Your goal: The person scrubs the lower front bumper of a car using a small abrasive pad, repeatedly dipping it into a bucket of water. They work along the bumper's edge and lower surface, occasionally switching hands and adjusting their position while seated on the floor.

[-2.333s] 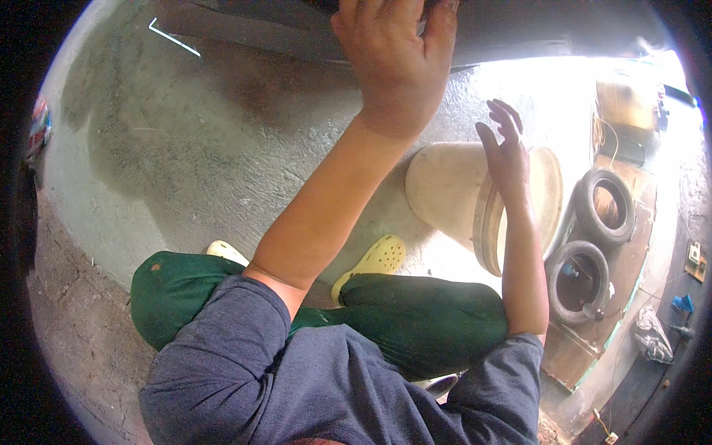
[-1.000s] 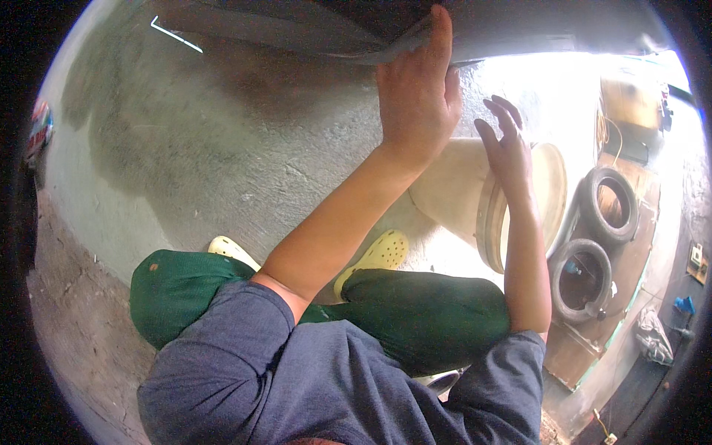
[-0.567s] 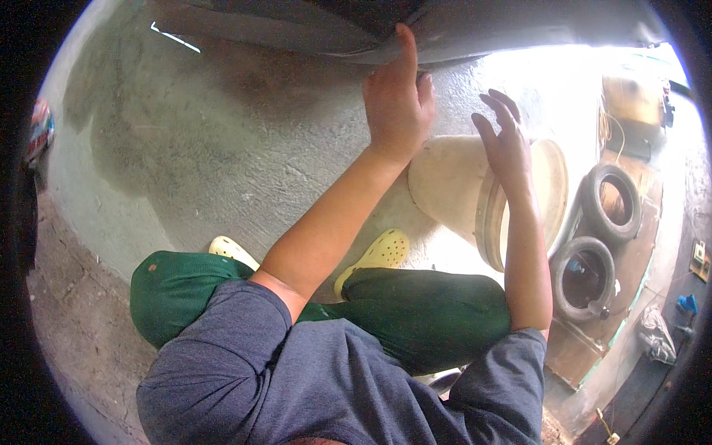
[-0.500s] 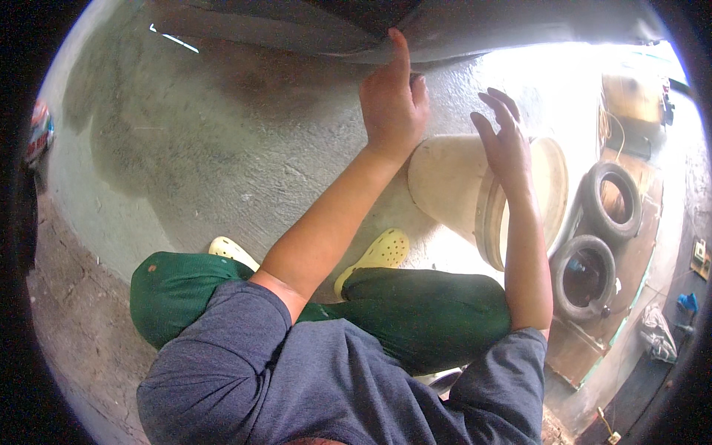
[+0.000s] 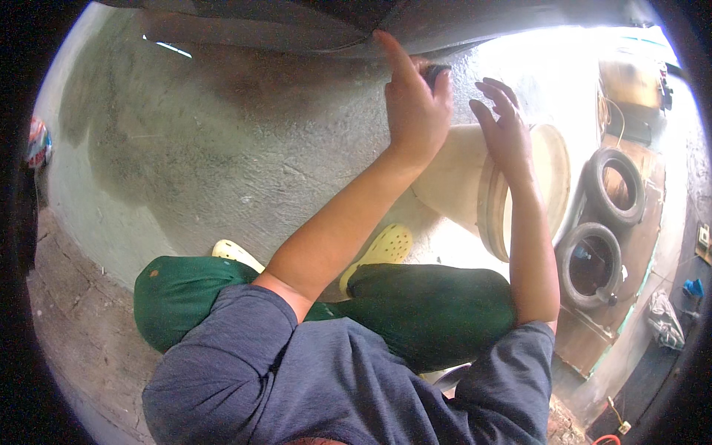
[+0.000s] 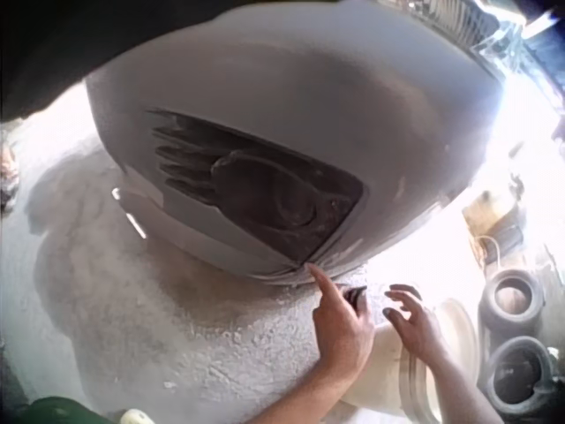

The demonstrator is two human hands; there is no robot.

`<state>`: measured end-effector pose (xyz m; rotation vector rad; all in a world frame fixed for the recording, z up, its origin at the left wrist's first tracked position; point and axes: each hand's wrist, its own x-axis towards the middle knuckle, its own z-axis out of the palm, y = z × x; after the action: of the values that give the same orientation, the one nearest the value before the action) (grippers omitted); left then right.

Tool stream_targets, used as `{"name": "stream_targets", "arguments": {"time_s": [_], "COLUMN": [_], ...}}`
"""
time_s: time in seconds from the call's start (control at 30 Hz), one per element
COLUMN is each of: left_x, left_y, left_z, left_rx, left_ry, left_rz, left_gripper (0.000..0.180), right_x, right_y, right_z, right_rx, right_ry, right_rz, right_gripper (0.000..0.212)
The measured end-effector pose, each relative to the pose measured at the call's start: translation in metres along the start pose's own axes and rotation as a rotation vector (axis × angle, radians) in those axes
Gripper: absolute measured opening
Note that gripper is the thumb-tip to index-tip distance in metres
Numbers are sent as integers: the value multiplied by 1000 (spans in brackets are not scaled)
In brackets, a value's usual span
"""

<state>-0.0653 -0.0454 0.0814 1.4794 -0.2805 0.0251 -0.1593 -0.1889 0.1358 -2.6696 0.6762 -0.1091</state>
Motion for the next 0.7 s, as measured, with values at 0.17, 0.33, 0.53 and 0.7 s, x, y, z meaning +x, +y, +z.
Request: {"name": "stream_targets", "arguments": {"time_s": [0.17, 0.33, 0.53, 0.7], "left_x": [10, 27, 30, 27], "left_y": [42, 76, 96, 93], "left_z": [1, -6, 1, -5], "left_rx": [-301, -621, -762, -322], "left_ry": [-70, -103, -98, 34], "left_rz": [-230, -338, -246, 238], "left_gripper": [113, 112, 110, 73], "right_x": [-2, -8, -17, -20], "right_y": [-8, -30, -35, -73], "right_z": [0, -8, -10, -15], "right_rx": [54, -87, -125, -56], "right_ry": [-9, -50, 17, -36], "right_rz": [52, 152, 60, 147], "right_gripper": [39, 38, 42, 45]}}
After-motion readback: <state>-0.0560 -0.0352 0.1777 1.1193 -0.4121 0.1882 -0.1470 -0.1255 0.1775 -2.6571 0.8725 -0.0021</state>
